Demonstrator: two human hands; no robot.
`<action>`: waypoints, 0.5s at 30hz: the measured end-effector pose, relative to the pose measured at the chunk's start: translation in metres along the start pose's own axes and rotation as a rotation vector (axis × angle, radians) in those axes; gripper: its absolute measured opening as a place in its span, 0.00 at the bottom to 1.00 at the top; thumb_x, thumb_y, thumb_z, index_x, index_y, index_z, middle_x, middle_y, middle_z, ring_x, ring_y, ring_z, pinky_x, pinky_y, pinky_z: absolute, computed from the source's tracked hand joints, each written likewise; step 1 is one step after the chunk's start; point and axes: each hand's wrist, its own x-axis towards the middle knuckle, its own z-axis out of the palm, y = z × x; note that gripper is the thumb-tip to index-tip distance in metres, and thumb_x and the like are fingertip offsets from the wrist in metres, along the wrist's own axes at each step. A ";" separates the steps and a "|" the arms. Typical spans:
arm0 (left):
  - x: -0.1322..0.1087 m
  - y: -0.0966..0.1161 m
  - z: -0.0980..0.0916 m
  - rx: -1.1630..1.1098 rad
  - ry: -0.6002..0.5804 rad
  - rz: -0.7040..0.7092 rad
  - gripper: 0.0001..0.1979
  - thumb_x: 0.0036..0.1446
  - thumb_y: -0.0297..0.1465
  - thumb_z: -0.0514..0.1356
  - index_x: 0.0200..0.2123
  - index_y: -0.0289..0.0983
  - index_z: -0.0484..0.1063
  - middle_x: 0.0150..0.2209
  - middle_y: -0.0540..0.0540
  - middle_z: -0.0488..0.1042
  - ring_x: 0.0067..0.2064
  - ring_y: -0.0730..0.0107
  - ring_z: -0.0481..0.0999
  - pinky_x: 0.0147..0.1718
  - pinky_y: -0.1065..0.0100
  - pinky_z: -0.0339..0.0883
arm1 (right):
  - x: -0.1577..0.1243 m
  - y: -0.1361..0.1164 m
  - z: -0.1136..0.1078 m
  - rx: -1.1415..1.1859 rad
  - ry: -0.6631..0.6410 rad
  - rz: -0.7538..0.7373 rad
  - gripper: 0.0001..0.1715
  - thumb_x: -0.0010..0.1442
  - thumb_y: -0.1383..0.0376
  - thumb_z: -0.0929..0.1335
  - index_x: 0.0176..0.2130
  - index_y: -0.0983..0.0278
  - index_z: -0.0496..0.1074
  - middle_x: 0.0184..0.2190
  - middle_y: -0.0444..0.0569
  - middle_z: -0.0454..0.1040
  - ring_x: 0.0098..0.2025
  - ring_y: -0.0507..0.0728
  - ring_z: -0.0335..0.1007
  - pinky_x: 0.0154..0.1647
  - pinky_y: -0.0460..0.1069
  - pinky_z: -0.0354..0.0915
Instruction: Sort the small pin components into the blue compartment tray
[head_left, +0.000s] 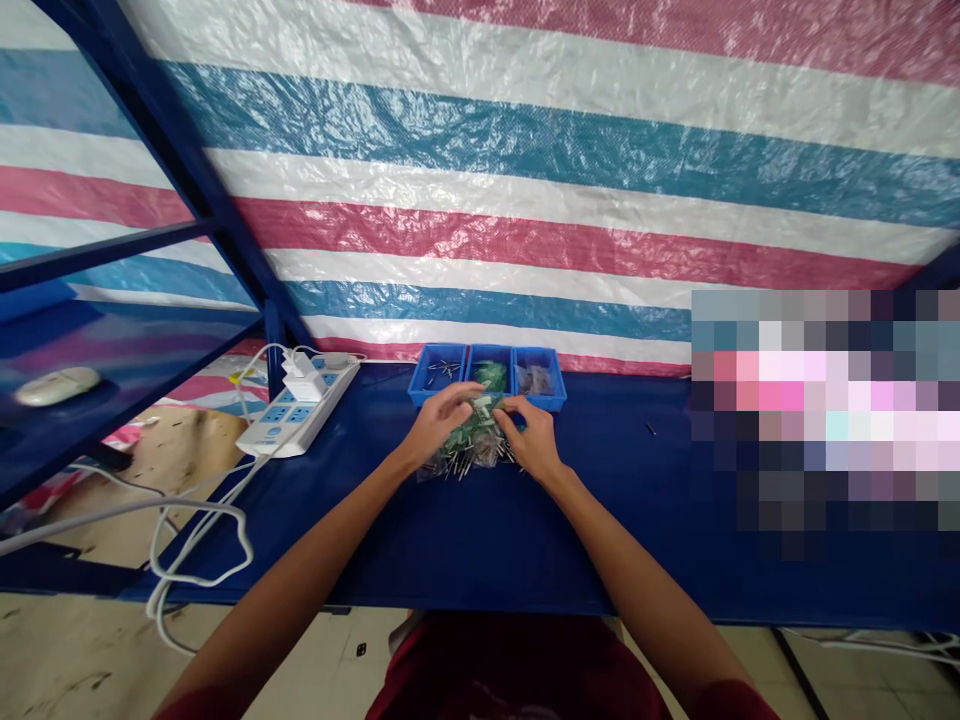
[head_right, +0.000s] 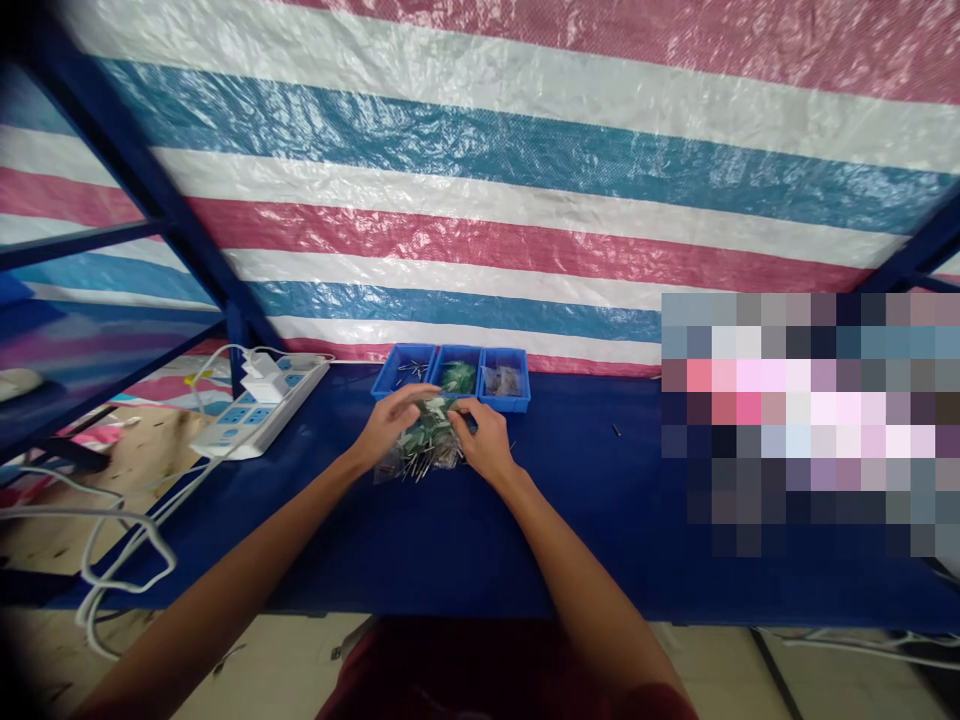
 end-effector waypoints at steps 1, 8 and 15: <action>-0.001 0.000 0.000 0.035 -0.026 -0.005 0.22 0.52 0.47 0.63 0.40 0.34 0.74 0.39 0.41 0.77 0.40 0.60 0.76 0.35 0.67 0.71 | -0.001 -0.001 0.001 0.035 -0.013 0.033 0.12 0.62 0.58 0.64 0.35 0.63 0.73 0.27 0.46 0.75 0.29 0.54 0.72 0.36 0.49 0.68; -0.001 0.000 -0.001 -0.077 -0.031 -0.122 0.26 0.53 0.41 0.64 0.52 0.38 0.65 0.18 0.56 0.68 0.16 0.73 0.69 0.19 0.72 0.65 | -0.002 -0.001 0.001 0.048 -0.027 -0.073 0.20 0.67 0.63 0.58 0.55 0.60 0.67 0.47 0.54 0.72 0.42 0.55 0.72 0.42 0.51 0.71; -0.002 0.001 -0.001 0.104 0.024 -0.009 0.19 0.59 0.45 0.56 0.42 0.36 0.73 0.33 0.45 0.74 0.28 0.69 0.74 0.26 0.70 0.68 | 0.000 0.001 0.001 -0.031 0.017 -0.164 0.13 0.66 0.64 0.60 0.40 0.62 0.73 0.43 0.53 0.75 0.47 0.58 0.71 0.51 0.54 0.67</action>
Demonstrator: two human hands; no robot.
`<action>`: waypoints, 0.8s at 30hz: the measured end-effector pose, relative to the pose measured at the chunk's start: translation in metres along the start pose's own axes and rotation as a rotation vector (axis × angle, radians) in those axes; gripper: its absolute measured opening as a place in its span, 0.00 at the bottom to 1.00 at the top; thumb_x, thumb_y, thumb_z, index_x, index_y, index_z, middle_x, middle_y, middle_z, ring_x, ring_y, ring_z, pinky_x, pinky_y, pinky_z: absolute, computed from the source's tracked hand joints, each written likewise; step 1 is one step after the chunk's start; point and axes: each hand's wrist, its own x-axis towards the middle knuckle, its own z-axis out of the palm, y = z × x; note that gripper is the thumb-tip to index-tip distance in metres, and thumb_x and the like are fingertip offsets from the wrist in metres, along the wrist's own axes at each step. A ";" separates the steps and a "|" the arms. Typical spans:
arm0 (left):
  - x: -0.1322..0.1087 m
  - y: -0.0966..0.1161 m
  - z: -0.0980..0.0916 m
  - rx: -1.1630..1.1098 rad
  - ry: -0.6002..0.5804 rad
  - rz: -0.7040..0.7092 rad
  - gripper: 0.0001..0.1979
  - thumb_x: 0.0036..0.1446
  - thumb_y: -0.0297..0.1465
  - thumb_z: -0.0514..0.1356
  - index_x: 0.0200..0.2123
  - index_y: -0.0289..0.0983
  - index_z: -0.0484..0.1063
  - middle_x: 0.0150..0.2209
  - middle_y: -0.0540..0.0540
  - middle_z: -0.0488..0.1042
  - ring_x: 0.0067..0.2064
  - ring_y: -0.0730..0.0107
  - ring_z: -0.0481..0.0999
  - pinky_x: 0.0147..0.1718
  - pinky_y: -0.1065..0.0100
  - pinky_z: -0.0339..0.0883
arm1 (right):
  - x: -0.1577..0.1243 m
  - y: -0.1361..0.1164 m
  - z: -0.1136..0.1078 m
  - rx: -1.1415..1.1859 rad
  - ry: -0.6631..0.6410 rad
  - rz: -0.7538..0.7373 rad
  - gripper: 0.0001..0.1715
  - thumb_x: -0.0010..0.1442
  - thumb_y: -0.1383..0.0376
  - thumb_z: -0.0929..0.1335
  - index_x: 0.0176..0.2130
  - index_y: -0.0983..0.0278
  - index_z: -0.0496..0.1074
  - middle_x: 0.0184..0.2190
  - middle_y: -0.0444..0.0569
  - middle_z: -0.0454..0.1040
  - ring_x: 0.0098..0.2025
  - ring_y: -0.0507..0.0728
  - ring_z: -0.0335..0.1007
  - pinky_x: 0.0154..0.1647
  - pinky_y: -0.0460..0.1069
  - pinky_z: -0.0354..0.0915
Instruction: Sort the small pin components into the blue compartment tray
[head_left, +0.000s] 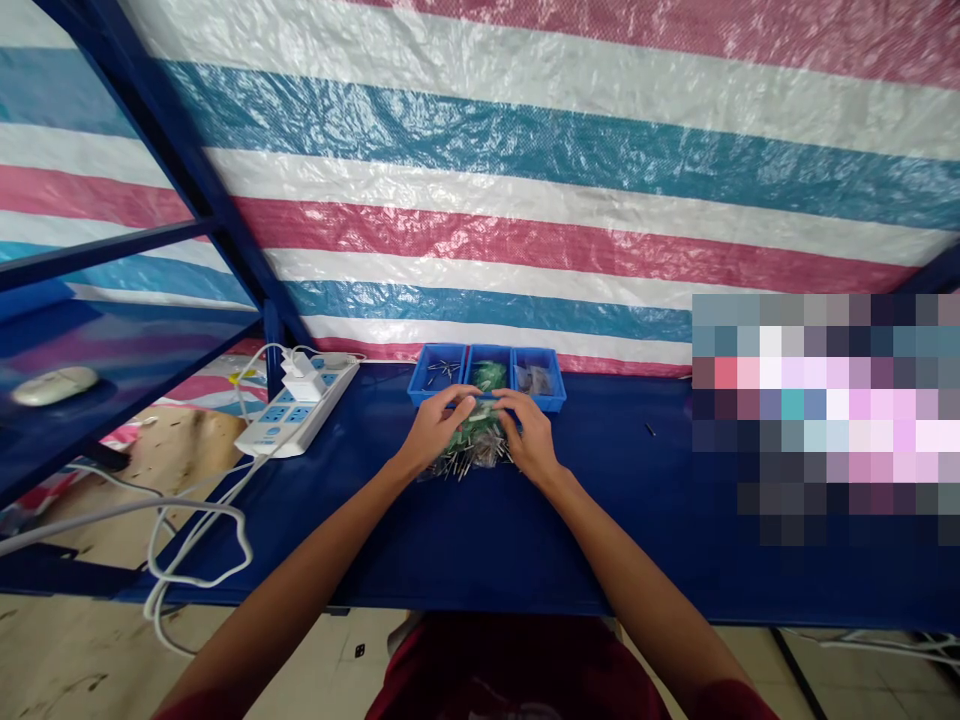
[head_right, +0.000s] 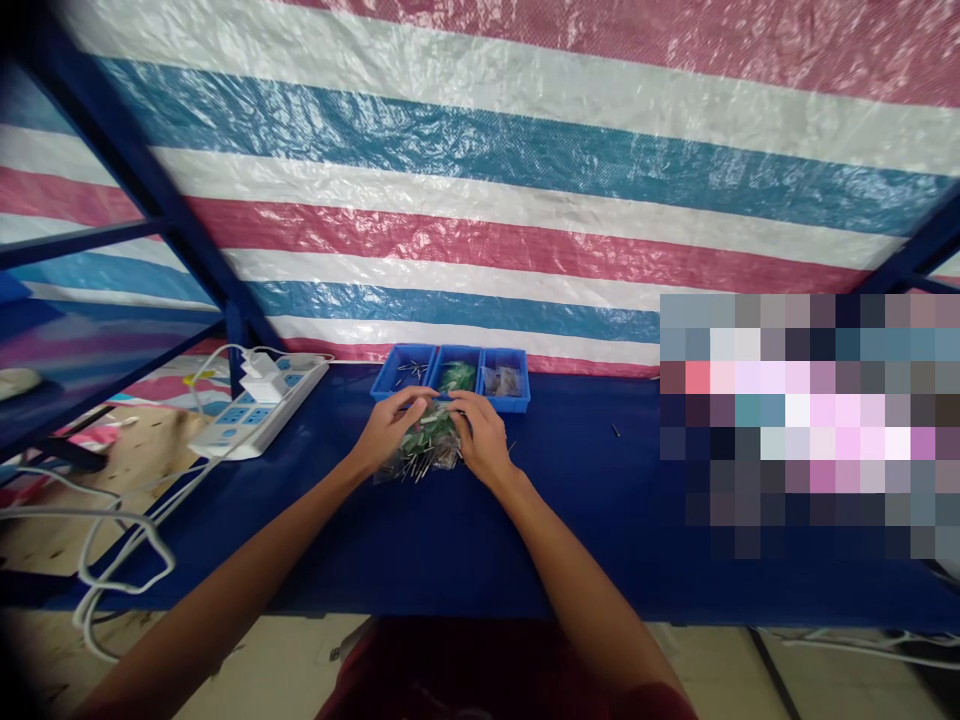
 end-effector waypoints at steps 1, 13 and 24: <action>0.000 0.000 0.000 0.038 0.006 0.051 0.20 0.60 0.46 0.55 0.41 0.36 0.75 0.38 0.42 0.75 0.33 0.67 0.75 0.29 0.70 0.69 | 0.000 0.000 0.000 0.001 0.001 0.033 0.13 0.66 0.63 0.60 0.39 0.62 0.73 0.39 0.51 0.76 0.43 0.57 0.73 0.48 0.52 0.68; 0.003 -0.005 0.000 -0.193 0.040 -0.066 0.22 0.52 0.39 0.66 0.48 0.36 0.69 0.20 0.53 0.71 0.22 0.73 0.71 0.25 0.71 0.67 | 0.003 -0.005 -0.005 0.068 0.004 0.010 0.20 0.65 0.61 0.59 0.53 0.62 0.70 0.56 0.55 0.66 0.56 0.60 0.66 0.49 0.54 0.68; 0.005 -0.014 0.000 -0.121 0.022 0.001 0.16 0.50 0.38 0.67 0.40 0.36 0.74 0.38 0.45 0.75 0.42 0.63 0.75 0.44 0.64 0.69 | 0.005 -0.005 0.001 0.535 0.066 0.545 0.18 0.54 0.54 0.71 0.41 0.61 0.68 0.19 0.39 0.71 0.21 0.55 0.72 0.28 0.50 0.69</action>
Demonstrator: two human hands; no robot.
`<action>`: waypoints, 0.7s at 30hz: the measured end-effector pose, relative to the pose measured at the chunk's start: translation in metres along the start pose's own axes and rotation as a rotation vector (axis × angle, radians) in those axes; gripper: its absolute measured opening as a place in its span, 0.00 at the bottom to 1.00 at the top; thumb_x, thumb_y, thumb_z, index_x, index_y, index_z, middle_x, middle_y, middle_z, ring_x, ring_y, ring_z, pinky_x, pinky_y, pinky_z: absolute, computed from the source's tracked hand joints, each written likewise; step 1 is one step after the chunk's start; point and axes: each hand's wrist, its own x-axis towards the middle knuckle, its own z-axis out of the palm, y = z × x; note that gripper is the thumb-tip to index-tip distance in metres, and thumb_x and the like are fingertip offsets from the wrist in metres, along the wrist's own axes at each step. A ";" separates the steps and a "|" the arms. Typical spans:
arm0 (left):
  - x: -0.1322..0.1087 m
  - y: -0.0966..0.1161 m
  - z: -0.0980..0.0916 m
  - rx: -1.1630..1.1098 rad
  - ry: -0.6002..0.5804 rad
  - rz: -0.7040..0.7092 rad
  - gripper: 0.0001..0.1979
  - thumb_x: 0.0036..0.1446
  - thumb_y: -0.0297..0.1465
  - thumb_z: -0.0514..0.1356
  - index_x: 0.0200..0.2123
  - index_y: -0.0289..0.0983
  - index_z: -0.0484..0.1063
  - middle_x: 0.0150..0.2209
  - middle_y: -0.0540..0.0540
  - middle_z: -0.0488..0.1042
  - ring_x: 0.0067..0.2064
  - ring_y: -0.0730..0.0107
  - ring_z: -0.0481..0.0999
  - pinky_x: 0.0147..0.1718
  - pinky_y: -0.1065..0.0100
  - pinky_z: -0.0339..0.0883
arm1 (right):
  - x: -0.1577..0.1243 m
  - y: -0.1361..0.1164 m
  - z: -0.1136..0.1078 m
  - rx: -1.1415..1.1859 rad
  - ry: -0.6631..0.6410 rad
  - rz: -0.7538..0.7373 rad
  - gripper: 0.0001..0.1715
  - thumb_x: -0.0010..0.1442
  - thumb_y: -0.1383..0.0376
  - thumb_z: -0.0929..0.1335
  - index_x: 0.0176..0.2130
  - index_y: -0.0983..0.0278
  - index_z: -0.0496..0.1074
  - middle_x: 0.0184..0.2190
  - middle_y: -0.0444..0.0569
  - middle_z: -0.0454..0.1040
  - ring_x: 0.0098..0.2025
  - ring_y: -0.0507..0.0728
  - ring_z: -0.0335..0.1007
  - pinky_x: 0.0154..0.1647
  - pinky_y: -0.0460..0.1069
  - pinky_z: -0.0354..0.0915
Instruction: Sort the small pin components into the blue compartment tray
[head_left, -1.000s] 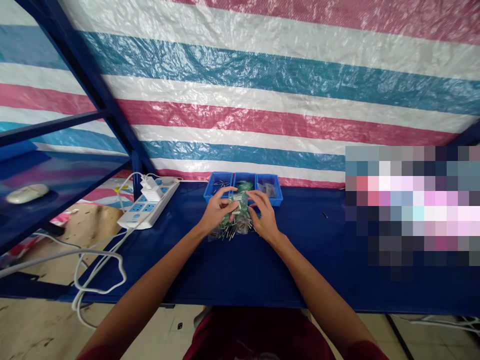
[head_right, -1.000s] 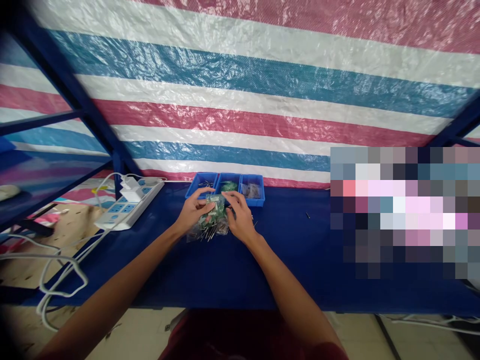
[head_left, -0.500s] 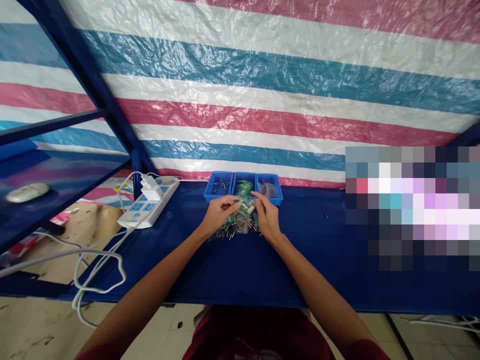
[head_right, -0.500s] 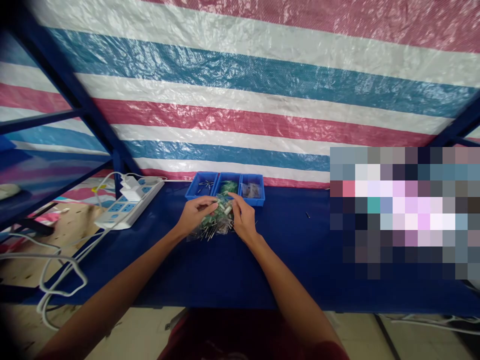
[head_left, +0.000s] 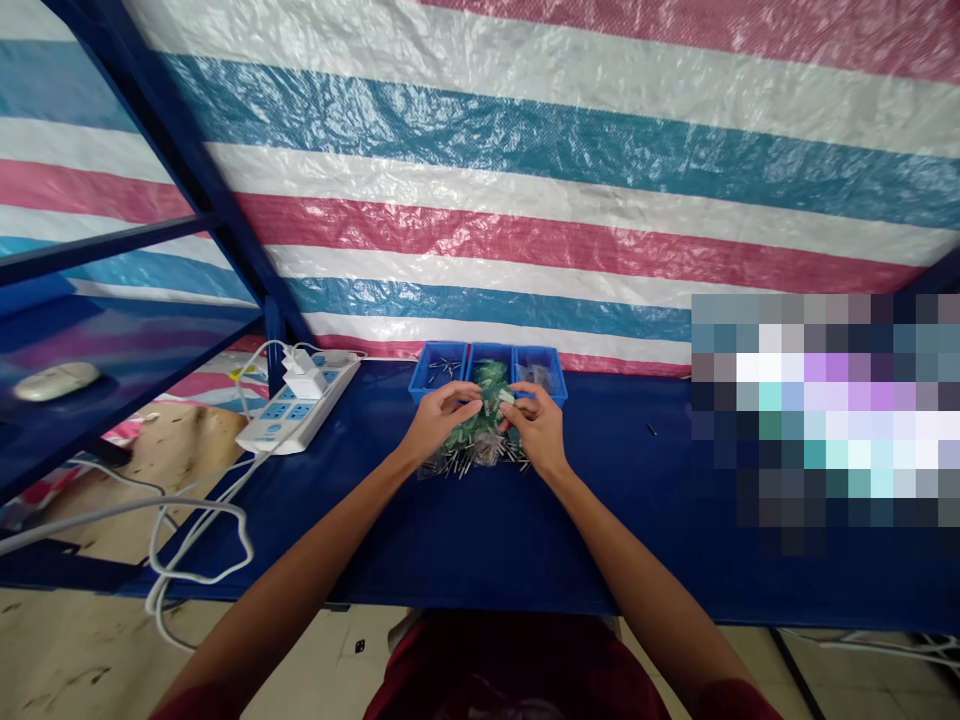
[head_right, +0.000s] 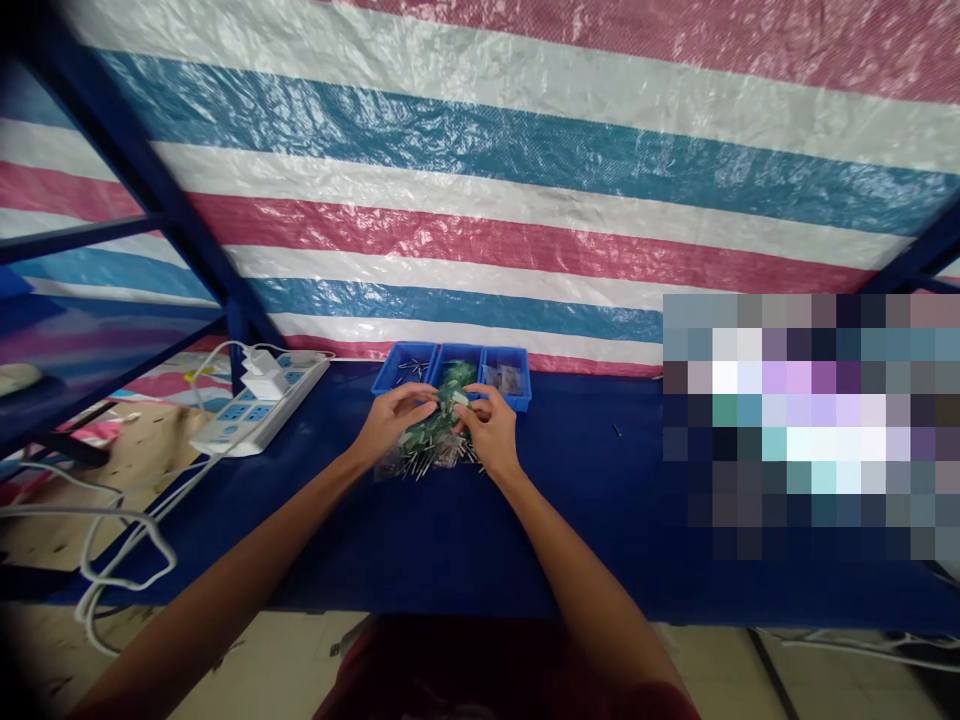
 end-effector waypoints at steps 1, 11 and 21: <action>0.000 0.000 0.001 -0.002 0.001 -0.003 0.15 0.50 0.38 0.66 0.40 0.36 0.74 0.39 0.45 0.75 0.43 0.63 0.75 0.44 0.64 0.69 | 0.000 0.000 0.000 0.035 -0.017 0.019 0.19 0.53 0.54 0.71 0.41 0.60 0.67 0.18 0.39 0.71 0.21 0.55 0.72 0.27 0.50 0.69; 0.003 0.011 -0.004 -0.098 0.203 -0.022 0.16 0.50 0.37 0.66 0.39 0.36 0.68 0.19 0.54 0.71 0.20 0.73 0.71 0.25 0.71 0.66 | -0.001 -0.002 0.000 -0.024 0.004 0.016 0.20 0.61 0.48 0.63 0.37 0.62 0.69 0.22 0.43 0.72 0.20 0.52 0.68 0.25 0.47 0.66; 0.000 0.011 -0.010 0.008 -0.052 -0.058 0.12 0.51 0.38 0.64 0.36 0.36 0.74 0.21 0.52 0.70 0.20 0.75 0.67 0.21 0.72 0.63 | 0.007 -0.003 -0.006 -0.043 -0.316 0.182 0.20 0.55 0.48 0.68 0.29 0.63 0.69 0.16 0.40 0.66 0.16 0.50 0.59 0.18 0.45 0.54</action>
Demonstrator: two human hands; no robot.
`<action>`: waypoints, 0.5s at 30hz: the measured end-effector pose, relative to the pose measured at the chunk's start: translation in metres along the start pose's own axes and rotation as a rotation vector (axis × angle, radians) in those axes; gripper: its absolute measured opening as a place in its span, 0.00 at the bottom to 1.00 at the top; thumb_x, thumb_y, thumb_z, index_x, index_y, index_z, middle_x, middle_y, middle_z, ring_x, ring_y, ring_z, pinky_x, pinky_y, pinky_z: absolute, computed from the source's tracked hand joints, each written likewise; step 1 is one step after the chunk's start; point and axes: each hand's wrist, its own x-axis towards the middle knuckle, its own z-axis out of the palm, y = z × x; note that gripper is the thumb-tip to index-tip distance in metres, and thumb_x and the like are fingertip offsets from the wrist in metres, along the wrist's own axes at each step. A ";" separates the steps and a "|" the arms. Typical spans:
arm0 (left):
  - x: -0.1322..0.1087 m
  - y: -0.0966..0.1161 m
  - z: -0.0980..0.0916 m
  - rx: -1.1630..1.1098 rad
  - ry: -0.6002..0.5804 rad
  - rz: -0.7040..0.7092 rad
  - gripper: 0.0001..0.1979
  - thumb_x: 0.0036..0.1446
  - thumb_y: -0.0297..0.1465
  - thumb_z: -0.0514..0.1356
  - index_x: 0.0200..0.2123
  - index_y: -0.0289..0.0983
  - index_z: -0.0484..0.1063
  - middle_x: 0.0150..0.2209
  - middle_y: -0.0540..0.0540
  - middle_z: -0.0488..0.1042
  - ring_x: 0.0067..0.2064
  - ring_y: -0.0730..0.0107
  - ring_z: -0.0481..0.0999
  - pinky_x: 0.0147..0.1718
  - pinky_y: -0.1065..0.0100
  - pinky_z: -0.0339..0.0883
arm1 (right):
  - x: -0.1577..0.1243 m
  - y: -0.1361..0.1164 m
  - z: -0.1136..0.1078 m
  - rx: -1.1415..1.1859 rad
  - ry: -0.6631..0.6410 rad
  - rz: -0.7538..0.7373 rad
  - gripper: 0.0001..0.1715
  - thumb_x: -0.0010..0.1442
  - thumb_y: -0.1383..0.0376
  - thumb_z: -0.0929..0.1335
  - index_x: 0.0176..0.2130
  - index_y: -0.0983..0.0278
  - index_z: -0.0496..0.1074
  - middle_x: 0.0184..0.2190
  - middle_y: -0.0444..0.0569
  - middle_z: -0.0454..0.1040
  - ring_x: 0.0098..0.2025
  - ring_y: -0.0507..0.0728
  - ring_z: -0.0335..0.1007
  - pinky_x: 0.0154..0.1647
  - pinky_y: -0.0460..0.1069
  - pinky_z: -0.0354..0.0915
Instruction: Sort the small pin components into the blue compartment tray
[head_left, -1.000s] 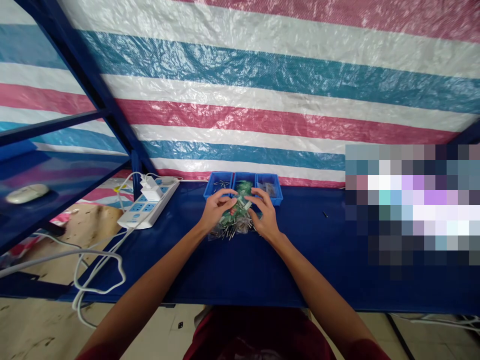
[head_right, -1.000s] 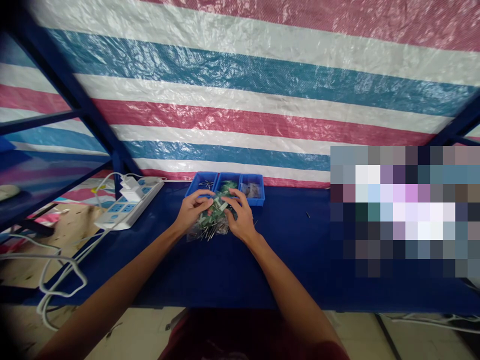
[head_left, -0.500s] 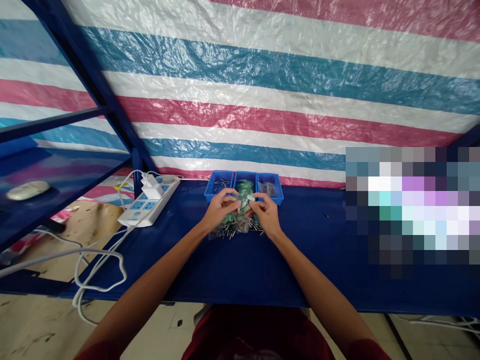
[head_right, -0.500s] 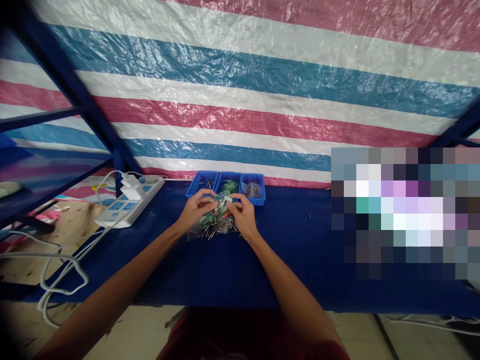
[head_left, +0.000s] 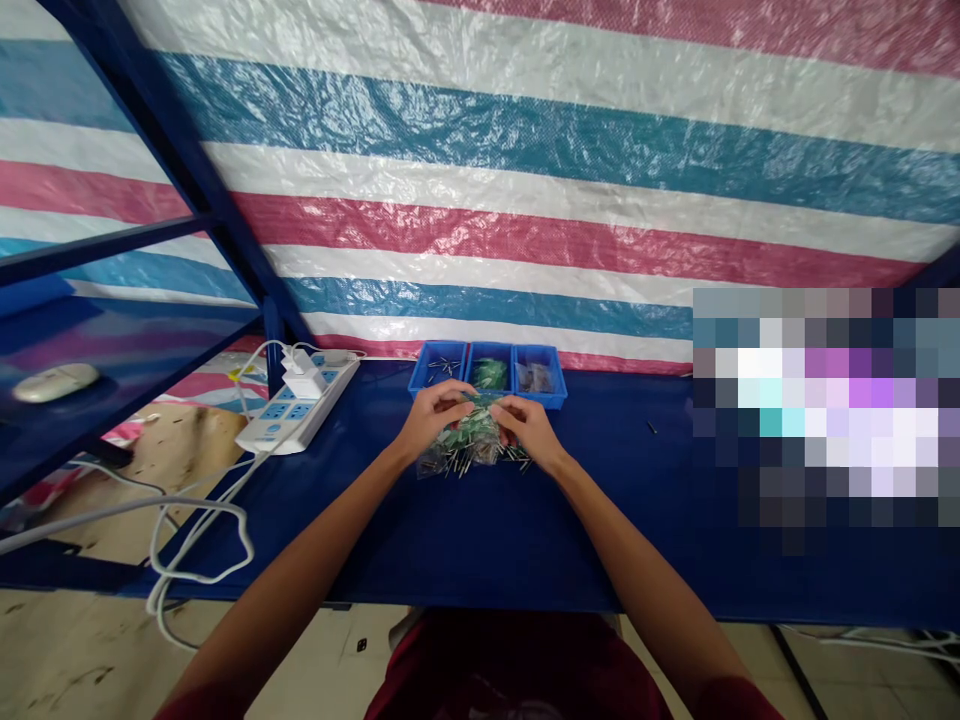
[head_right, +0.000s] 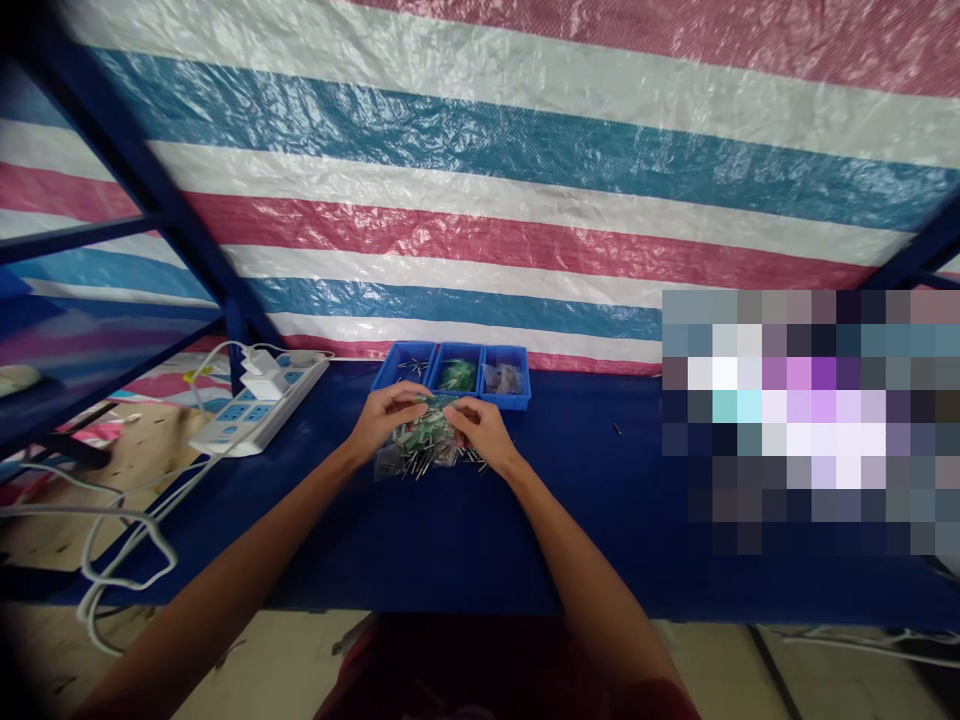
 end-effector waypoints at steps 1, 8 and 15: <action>0.000 0.001 0.000 0.031 0.005 0.014 0.12 0.53 0.39 0.63 0.36 0.36 0.74 0.23 0.51 0.71 0.22 0.74 0.68 0.22 0.72 0.63 | -0.001 -0.002 -0.002 -0.011 -0.049 0.014 0.21 0.54 0.48 0.68 0.26 0.63 0.67 0.14 0.39 0.64 0.16 0.49 0.57 0.18 0.45 0.53; 0.003 0.001 -0.007 0.258 0.364 0.056 0.12 0.57 0.38 0.58 0.30 0.35 0.75 0.26 0.48 0.75 0.27 0.71 0.72 0.26 0.73 0.65 | -0.002 -0.007 -0.013 -0.125 -0.474 0.195 0.22 0.50 0.52 0.73 0.20 0.65 0.65 0.11 0.38 0.62 0.14 0.46 0.55 0.16 0.43 0.51; 0.003 0.003 -0.007 0.312 0.477 0.066 0.12 0.56 0.37 0.57 0.29 0.36 0.75 0.25 0.49 0.75 0.27 0.71 0.73 0.27 0.72 0.65 | 0.006 0.000 -0.006 0.262 0.204 0.244 0.26 0.53 0.50 0.71 0.43 0.67 0.71 0.36 0.56 0.79 0.20 0.52 0.73 0.19 0.46 0.68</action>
